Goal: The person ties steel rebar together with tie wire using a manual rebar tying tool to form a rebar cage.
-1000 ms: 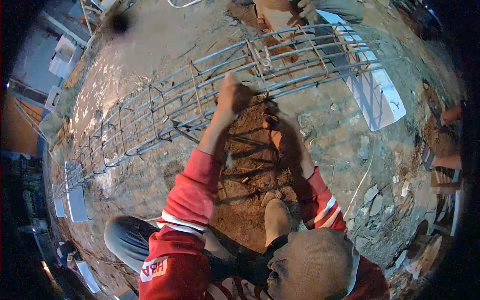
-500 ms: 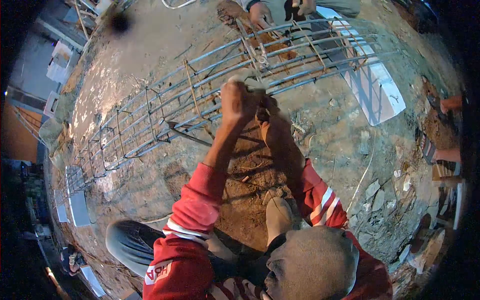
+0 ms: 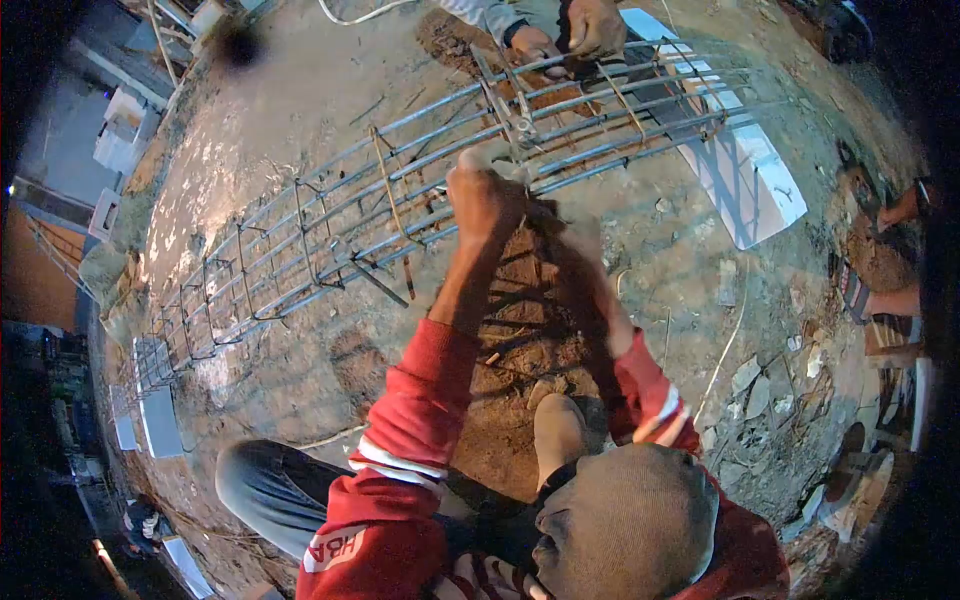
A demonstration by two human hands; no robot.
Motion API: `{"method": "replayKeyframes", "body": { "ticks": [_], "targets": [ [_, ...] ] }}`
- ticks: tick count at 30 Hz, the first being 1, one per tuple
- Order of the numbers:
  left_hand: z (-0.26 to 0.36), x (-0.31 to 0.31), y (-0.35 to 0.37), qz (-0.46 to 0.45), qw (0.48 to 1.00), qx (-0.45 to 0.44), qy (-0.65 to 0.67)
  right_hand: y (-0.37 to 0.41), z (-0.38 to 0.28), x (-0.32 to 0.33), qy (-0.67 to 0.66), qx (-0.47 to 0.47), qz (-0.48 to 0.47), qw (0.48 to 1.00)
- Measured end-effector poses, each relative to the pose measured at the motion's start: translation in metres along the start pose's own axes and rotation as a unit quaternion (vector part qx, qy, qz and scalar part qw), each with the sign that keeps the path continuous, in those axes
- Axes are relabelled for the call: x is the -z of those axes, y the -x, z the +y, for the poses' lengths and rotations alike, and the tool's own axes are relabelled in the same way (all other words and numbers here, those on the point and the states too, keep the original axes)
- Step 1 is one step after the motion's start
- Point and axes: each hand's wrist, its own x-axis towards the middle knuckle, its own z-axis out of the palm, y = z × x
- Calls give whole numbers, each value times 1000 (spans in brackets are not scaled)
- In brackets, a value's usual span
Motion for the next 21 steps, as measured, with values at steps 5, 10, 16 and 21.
{"method": "replayKeyframes", "body": {
  "ticks": [5,10,16,21],
  "targets": [
    [10,2,3,-34,994,100,5,-9,-85,52,110,-108,-3,988],
    [10,6,5,-62,995,55,-59,-60,-76,49,251,182,145,940],
    [16,1,6,-53,991,88,-87,-84,-77,56,359,285,65,886],
    [18,9,2,-113,986,97,-79,-82,-89,65,473,330,-43,816]
  ]
}}
